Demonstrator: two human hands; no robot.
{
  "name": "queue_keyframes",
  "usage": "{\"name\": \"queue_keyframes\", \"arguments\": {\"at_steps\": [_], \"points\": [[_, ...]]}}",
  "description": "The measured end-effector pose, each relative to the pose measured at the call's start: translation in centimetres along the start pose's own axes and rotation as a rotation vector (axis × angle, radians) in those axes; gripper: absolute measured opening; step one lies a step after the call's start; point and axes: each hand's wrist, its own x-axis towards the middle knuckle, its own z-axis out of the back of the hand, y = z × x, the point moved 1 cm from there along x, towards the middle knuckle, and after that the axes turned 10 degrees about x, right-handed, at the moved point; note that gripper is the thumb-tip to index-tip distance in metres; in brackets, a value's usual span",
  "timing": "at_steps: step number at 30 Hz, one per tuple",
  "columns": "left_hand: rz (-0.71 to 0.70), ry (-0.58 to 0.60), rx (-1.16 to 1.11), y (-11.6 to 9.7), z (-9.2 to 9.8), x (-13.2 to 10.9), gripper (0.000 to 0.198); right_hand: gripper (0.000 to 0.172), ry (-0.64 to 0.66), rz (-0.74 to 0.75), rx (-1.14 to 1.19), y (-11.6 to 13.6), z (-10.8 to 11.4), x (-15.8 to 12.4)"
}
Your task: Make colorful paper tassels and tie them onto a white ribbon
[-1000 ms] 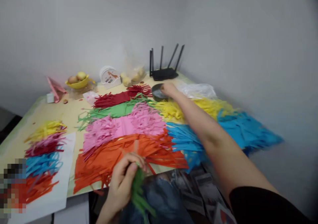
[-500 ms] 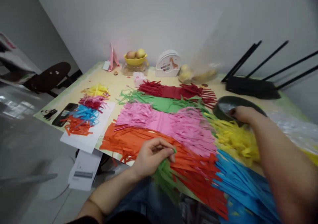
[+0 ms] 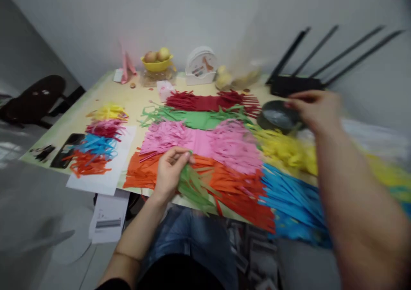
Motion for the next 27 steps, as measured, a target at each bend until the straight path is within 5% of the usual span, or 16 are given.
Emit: {"name": "queue_keyframes", "arguments": {"at_steps": [3,5,7,11,18,27], "points": [[-0.058,-0.001,0.034,0.4,-0.5,0.9,0.031,0.013,0.077,-0.024,0.211,4.4,-1.6,-5.8],[-0.137,0.004,0.078,0.4,-1.2,1.3,0.026,0.009,0.296,0.109,0.579,6.8,-3.4,-9.9],[-0.211,0.006,0.134,0.1,-1.9,1.2,0.022,0.016,0.472,0.146,0.81,8.3,-4.8,-13.7],[-0.306,0.006,0.216,-0.6,-2.8,0.3,0.018,0.034,0.586,0.026,1.032,9.8,-5.3,-18.9],[-0.463,-0.022,0.31,-0.9,-2.8,-1.1,0.013,0.034,0.578,-0.066,1.133,10.3,-4.6,-21.2],[-0.733,-0.077,0.796,-1.3,-1.7,-2.2,0.012,0.042,0.502,-0.064,1.048,9.7,-5.2,-22.6]]}}
